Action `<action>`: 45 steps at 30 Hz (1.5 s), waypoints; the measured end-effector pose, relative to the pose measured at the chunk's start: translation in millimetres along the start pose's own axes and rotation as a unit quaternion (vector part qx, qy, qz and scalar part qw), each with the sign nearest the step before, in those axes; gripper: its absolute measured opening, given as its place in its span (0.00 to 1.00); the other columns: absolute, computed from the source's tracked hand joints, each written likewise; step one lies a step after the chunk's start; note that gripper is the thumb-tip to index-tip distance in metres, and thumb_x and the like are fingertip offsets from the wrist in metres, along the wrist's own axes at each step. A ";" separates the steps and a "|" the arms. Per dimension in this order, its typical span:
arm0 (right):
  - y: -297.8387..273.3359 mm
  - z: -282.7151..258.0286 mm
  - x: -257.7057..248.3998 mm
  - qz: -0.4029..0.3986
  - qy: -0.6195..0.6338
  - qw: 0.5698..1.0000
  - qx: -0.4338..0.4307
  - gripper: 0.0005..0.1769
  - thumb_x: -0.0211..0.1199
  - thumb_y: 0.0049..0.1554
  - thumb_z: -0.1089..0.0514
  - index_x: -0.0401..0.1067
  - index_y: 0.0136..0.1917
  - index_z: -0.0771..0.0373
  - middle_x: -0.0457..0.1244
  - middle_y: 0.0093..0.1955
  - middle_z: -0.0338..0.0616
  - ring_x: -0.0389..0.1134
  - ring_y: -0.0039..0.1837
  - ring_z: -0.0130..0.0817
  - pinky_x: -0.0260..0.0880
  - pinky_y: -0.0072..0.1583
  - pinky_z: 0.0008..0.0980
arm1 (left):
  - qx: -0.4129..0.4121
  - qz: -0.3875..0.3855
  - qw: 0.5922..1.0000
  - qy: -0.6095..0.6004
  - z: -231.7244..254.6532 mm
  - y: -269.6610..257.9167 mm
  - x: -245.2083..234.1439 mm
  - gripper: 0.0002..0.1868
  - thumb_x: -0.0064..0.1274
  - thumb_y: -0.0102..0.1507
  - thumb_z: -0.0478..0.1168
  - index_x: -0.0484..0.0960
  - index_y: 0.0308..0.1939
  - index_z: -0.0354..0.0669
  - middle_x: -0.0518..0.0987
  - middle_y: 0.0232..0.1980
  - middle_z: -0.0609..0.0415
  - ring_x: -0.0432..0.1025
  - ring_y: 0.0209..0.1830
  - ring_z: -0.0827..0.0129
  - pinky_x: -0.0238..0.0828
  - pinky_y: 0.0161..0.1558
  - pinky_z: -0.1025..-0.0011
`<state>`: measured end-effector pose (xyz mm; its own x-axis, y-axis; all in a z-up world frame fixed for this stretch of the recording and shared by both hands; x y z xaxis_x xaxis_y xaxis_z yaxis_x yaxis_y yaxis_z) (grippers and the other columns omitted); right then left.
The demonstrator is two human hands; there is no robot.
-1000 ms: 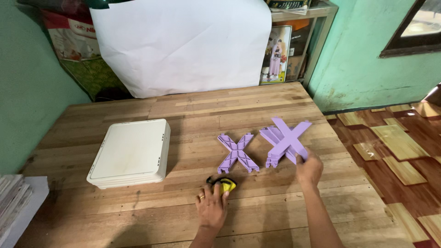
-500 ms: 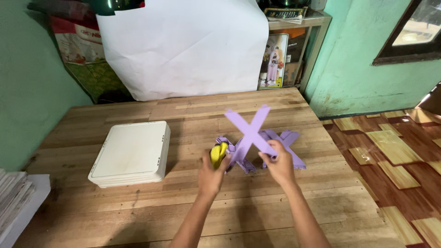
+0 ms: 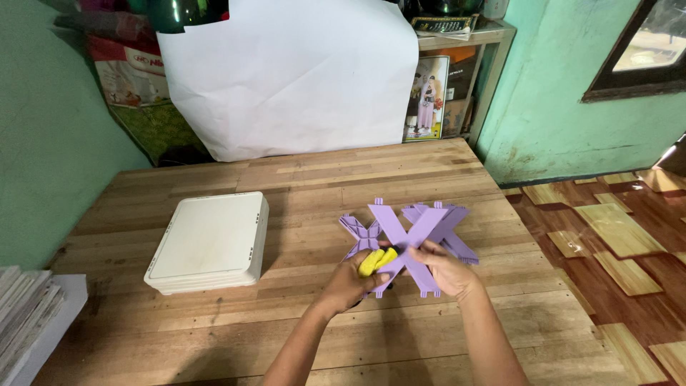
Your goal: The person wipes the surfaces of purple X-shaped decorative letters with a yellow and black cloth. They handle the letters one at a time, turning them over to clean different sides, then place them back on the wooden table. The letters are eventually stacked together.
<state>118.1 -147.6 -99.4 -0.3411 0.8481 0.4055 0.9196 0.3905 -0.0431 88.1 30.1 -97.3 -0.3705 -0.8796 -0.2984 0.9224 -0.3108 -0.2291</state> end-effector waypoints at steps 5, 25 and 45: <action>-6.1 -11.0 25.0 -0.028 0.033 0.999 0.029 0.27 0.54 0.60 0.52 0.61 0.72 0.59 0.62 0.70 0.48 0.66 0.68 0.43 0.78 0.53 0.53 | 0.125 0.159 0.978 0.048 32.4 -4.7 -45.1 0.22 0.49 0.72 0.47 0.73 0.68 0.43 0.76 0.60 0.41 0.71 0.55 0.50 0.69 0.54 0.54; -2.9 -19.3 43.2 0.059 0.072 0.995 -0.021 0.30 0.59 0.66 0.42 0.70 0.68 0.70 0.67 0.59 0.48 0.67 0.58 0.33 0.69 0.57 0.33 | 0.364 0.367 0.777 0.361 145.4 -52.4 -44.6 0.15 0.55 0.65 0.32 0.85 0.55 0.42 0.77 0.54 0.44 0.75 0.48 0.56 0.78 0.41 0.61; 8.5 -26.9 47.1 0.011 0.143 0.988 -0.051 0.36 0.46 0.64 0.36 0.66 0.69 0.68 0.67 0.63 0.48 0.69 0.64 0.37 0.68 0.66 0.36 | 0.434 0.199 0.810 0.342 139.7 -67.5 21.9 0.15 0.58 0.59 0.30 0.83 0.50 0.41 0.73 0.59 0.44 0.71 0.59 0.49 0.76 0.54 0.58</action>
<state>115.2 -114.0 -56.2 -0.2656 0.7140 0.6478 0.9458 0.3233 0.0314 33.0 -18.5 41.0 0.2744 -0.6596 -0.6997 0.6026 -0.4491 0.6597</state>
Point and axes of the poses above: each hand's wrist, its own y-axis towards the middle knuckle, its own x-axis out of the palm, z = x × y, the point moved 10 cm from there along y, towards the middle knuckle
